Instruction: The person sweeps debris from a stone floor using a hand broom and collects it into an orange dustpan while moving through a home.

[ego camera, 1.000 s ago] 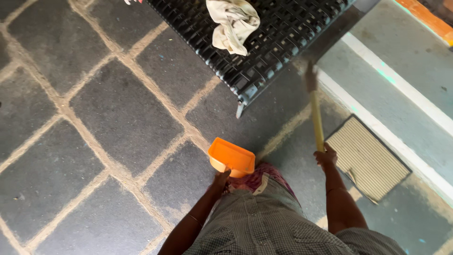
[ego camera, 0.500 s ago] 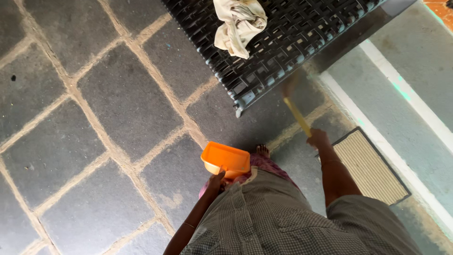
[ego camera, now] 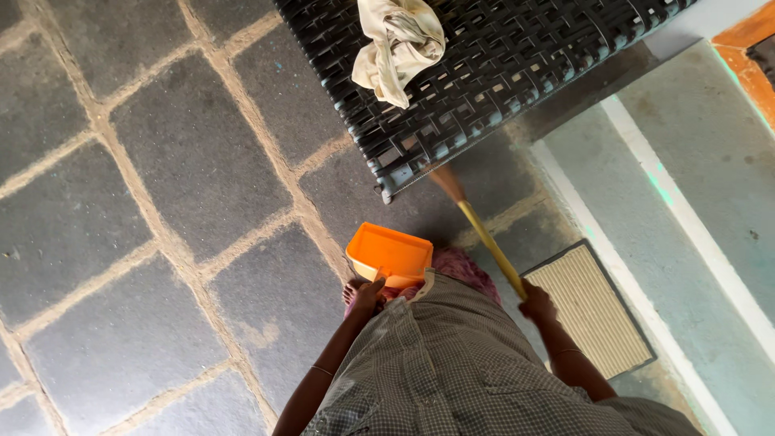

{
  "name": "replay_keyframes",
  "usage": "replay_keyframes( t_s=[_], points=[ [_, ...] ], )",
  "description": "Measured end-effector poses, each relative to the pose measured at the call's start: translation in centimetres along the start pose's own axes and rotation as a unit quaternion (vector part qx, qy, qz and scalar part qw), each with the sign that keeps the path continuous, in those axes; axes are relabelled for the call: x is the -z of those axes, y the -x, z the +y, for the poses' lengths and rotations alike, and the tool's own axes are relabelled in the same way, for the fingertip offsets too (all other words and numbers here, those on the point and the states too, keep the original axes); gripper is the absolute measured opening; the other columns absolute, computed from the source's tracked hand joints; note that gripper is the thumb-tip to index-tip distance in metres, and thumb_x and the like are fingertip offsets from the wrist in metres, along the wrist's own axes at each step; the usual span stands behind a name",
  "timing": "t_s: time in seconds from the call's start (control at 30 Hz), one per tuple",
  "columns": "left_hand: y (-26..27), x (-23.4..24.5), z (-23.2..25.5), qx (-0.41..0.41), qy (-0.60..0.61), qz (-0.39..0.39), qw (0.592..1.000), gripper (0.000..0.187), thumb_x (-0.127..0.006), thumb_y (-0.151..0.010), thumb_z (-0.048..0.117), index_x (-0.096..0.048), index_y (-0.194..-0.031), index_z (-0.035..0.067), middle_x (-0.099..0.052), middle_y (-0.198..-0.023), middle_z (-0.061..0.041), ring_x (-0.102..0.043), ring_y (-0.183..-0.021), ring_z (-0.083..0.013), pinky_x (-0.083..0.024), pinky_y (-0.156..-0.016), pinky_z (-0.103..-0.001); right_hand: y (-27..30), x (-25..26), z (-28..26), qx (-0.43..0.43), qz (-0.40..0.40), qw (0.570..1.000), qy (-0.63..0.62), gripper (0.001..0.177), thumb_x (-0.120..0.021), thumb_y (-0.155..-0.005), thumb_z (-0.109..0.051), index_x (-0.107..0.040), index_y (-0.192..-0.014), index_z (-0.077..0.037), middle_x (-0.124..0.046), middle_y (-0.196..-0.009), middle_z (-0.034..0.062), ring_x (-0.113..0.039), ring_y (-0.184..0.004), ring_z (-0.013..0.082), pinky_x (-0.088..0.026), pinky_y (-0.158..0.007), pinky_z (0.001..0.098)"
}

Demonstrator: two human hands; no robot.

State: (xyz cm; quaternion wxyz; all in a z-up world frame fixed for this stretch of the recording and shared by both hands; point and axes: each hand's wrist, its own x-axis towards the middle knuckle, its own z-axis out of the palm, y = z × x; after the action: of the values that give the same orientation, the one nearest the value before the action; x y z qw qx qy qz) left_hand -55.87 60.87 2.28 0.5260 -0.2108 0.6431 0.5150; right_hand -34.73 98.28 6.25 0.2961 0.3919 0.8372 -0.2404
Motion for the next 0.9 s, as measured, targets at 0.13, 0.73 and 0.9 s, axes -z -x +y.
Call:
replay_keyframes(
  t_s=[0.13,0.73,0.9],
  points=[
    [2.1,-2.0,1.7,0.031,-0.022,0.031,0.999,0.047,-0.06,-0.098,0.048,-0.061,-0.076,0.006,-0.056,-0.059,-0.004,-0.05,-0.047,-0.0136,-0.039,-0.045,-0.03,-3.1,0.7,-0.3,0.105,-0.068,0.99,0.058,0.08,-0.088,-0.076,-0.018,-0.05,-0.148,-0.017,-0.068,-0.13,0.0149,-0.068,-0.115,0.0311,-0.055,-0.103,0.0445],
    [-0.8,-3.4,-0.6,0.008,0.091,0.026,0.995,0.041,-0.064,-0.1,0.038,-0.053,-0.079,0.004,-0.051,-0.057,-0.006,-0.044,-0.041,-0.0157,-0.037,-0.039,-0.032,0.5,28.1,3.5,-0.049,0.124,0.987,-0.092,0.075,-0.091,-0.073,-0.014,-0.067,-0.142,-0.03,-0.079,-0.107,0.0086,-0.071,-0.078,0.0221,-0.058,-0.073,0.0383],
    [2.8,-2.7,0.0,0.02,0.008,0.102,0.995,0.046,-0.065,-0.099,0.041,-0.062,-0.079,0.0,-0.057,-0.057,-0.006,-0.05,-0.042,-0.0149,-0.038,-0.04,-0.031,-14.0,21.3,1.3,0.005,0.191,0.951,-0.245,0.071,-0.088,-0.072,-0.009,-0.064,-0.139,-0.007,-0.075,-0.089,0.0164,-0.067,-0.064,0.0176,-0.055,-0.056,0.0341]
  ],
)
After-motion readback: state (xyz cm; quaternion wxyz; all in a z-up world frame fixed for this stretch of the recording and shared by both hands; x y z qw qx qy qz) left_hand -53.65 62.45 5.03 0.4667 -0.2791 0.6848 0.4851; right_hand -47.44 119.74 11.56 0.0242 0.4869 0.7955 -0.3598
